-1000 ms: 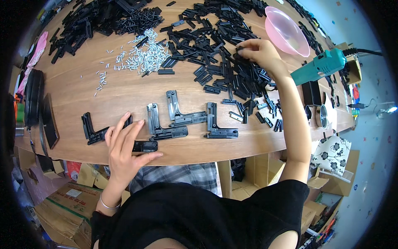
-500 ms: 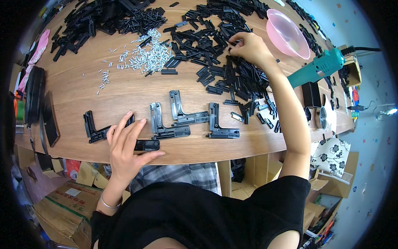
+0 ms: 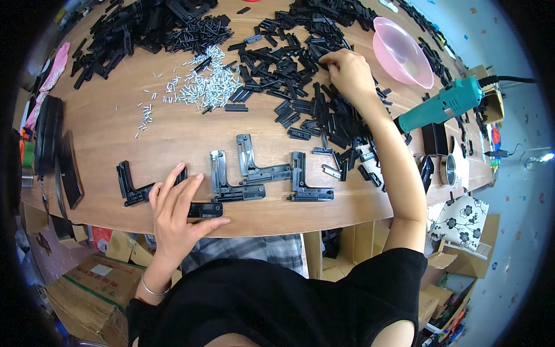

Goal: The person assembles small black plastic hardware components by hand. They pick up a main body piece, insert a metal screw, and attach a smaller black plastic part to form a complete unit. The person repeats this process, placing finished units on the table.

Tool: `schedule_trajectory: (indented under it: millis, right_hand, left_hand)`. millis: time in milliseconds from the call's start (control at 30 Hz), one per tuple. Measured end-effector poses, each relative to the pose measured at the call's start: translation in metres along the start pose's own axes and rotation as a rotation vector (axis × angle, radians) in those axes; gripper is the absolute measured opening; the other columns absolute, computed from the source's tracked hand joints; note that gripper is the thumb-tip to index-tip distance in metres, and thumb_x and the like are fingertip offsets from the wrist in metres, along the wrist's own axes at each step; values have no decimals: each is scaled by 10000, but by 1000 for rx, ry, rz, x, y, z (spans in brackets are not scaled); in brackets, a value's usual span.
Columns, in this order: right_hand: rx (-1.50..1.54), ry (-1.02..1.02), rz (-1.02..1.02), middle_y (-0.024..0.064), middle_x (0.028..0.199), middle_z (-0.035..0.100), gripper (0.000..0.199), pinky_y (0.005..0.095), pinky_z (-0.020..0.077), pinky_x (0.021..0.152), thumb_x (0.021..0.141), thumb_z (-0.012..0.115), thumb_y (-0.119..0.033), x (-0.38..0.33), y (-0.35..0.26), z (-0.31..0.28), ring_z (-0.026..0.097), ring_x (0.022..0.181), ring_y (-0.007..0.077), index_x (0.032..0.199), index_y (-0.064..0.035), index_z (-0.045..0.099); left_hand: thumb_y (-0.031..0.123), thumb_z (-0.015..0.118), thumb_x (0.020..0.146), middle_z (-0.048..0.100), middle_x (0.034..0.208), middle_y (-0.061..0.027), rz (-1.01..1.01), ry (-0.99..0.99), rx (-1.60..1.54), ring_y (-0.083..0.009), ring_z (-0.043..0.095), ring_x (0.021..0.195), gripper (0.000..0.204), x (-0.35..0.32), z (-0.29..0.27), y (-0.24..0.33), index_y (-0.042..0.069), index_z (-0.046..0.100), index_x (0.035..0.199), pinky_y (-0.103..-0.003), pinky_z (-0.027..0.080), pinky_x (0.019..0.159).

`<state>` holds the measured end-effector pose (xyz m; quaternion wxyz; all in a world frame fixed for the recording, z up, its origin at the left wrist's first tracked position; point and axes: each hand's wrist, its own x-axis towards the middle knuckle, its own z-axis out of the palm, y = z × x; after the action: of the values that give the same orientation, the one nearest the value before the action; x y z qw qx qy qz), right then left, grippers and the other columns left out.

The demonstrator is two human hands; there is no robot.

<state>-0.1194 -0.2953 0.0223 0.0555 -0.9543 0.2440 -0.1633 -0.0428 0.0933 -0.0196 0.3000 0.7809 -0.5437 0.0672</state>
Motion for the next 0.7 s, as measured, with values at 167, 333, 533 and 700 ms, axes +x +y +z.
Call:
schedule_trajectory:
  millis: [167,333,533,700]
  right_hand:
    - [163,37,3,114,920,672,187,360,496,810,777,654,-135,13,-18,6,641,847,280,950,-83,705]
    - [216,60,-465,104,946,668,222,368,452,872,764,697,-198,28,-62,6,589,937,284,951,-78,700]
    - [145,-315,-480,75,900,675,180,339,458,858,712,740,-179,53,-59,0,619,904,248,862,-81,723]
    - [104,-14,-324,107,846,676,159,322,497,696,761,678,-136,87,-68,27,646,753,237,892,-49,706]
  left_hand:
    - [526,761,607,631,1067,-74,-12,-1,13,-285,481,1212,768,0,-2,-1,44,574,1175,-433,322,932]
    - [514,771,605,630,1064,-85,-10,-3,1,-292,488,1204,761,0,-2,-1,41,576,1168,-441,325,923]
    - [503,790,576,629,1050,-102,-11,18,-21,-296,506,1188,782,-1,-2,-2,30,575,1160,-446,322,929]
    - [512,785,578,632,1035,-101,7,23,-23,-290,510,1182,775,1,-2,-2,28,580,1147,-433,320,921]
